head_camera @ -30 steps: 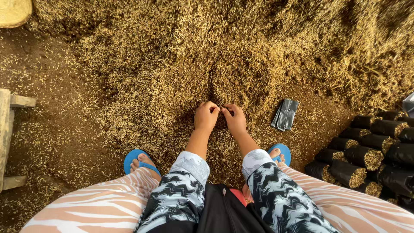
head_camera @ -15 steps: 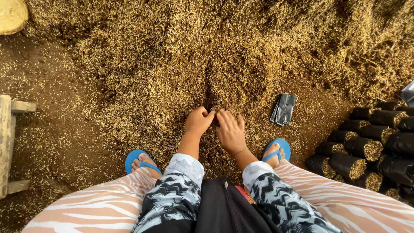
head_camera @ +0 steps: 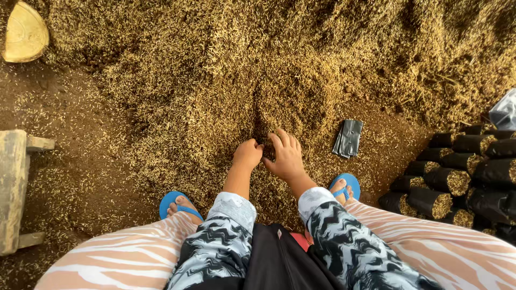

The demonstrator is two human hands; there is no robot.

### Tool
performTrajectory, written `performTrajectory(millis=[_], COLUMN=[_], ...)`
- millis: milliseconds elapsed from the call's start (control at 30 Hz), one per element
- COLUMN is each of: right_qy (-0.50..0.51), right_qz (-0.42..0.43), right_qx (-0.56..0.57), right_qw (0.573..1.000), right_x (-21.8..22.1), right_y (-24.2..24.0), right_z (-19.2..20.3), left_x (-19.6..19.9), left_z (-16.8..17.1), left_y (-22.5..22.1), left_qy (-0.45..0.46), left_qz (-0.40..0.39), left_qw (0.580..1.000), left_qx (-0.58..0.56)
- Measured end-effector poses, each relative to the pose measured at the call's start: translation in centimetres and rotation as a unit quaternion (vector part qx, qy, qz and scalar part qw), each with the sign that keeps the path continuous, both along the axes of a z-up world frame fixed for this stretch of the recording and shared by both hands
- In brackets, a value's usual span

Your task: The person scoops loose dried plant material from a large pile on the ground and fills black plastic nursery pouches by hand. The filled pouches are placed in a stack nearby.

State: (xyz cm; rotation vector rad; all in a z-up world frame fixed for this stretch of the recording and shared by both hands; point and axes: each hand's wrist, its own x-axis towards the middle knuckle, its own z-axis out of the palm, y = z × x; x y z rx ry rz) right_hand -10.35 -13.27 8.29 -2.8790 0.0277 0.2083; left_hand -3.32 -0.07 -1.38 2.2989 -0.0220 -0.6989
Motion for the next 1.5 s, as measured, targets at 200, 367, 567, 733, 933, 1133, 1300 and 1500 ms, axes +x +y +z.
performTrajectory(millis=[200,367,567,733,933,1133,1300,1500], right_qy=[0.131,0.146,0.01,-0.041,-0.071,-0.022,0.041,0.051], right_qz=[-0.001,-0.033,-0.071,-0.152,-0.109,-0.107,-0.186,-0.241], right_qx=[0.013,0.068,0.129,0.106,-0.031,-0.131,-0.133,-0.089], right_qw=[0.991,0.986,0.989,0.982,0.991,0.985,0.973,0.965], right_x=[2.8,3.1,3.7,5.2,6.2,2.2,-1.8,-3.8], right_y=[0.0,-1.8,-7.5,-13.7,-23.7,-33.8,-40.7,-47.3], right_z=[1.3,1.0,2.3,8.5,18.4,26.4,24.1,14.6], left_x=[1.3,2.2,3.1,2.4,0.0,-3.7,-5.8,-5.8], left_z=[-0.8,4.0,10.7,13.7,15.1,16.0,16.8,15.8], left_y=[-0.2,-1.0,-5.6,-10.9,-16.7,-20.6,-23.9,-26.5], left_qy=[-0.026,0.051,0.076,-0.108,-0.126,-0.022,-0.019,0.008], left_qz=[-0.05,-0.089,-0.039,0.022,-0.042,-0.134,-0.201,-0.257], left_qw=[0.998,0.995,0.995,0.964,0.936,0.924,0.928,0.913], left_qx=[-0.008,-0.004,-0.058,-0.242,-0.325,-0.358,-0.313,-0.318])
